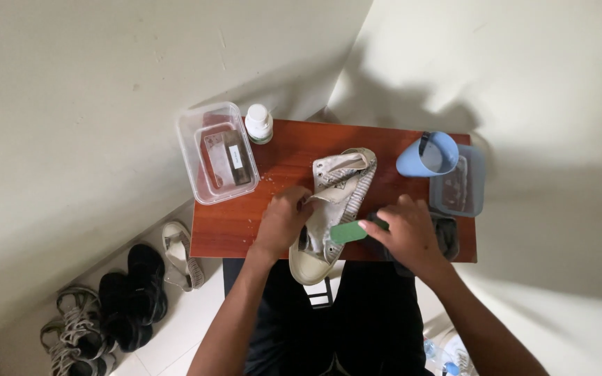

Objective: The person scrubs a white sneaker with a green brush, repeatedly dipping it into a blue cup of liquid. They then wipe the shoe with a gray cloth and remove the insole to clean the interior.

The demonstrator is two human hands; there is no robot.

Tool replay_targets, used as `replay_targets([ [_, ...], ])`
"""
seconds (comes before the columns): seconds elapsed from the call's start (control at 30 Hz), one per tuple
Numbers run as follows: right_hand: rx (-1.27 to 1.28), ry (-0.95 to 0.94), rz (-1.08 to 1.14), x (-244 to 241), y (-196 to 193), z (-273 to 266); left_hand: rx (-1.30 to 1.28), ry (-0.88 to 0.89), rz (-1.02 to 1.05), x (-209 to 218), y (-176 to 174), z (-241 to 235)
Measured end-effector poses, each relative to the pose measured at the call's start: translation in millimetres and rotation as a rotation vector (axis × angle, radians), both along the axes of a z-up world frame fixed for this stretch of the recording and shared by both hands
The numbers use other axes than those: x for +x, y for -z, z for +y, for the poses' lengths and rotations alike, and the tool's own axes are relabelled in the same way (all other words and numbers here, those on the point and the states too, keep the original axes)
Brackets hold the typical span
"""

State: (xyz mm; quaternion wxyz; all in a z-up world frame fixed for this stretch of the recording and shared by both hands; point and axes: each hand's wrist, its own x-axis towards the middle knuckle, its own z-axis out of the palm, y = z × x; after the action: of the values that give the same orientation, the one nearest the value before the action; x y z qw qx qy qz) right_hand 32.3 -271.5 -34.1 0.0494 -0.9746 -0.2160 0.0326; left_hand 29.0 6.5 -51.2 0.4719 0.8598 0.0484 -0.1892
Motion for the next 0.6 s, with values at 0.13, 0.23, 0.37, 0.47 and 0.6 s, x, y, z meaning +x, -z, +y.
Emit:
replay_targets([
  [0.13,0.139,0.163,0.293,-25.0,0.2,7.0,-0.021,0.039,-0.255,-9.9,-32.6,0.1],
  [0.23,0.224,0.346,0.561,-54.1,-3.4,4.4,-0.064,0.092,-0.343,-22.4,-41.7,-3.6],
  [0.37,0.338,0.506,0.662,-72.7,-15.3,11.8,-0.261,0.070,-0.374,-28.1,-53.1,3.2],
  [0.47,0.442,0.585,0.703,-86.6,-23.5,10.6,-0.311,0.136,-0.392,-34.7,-60.6,9.9],
  [0.6,0.791,0.698,0.737,-101.9,6.2,-15.8,-0.174,0.342,-0.049,-31.1,-92.0,14.8],
])
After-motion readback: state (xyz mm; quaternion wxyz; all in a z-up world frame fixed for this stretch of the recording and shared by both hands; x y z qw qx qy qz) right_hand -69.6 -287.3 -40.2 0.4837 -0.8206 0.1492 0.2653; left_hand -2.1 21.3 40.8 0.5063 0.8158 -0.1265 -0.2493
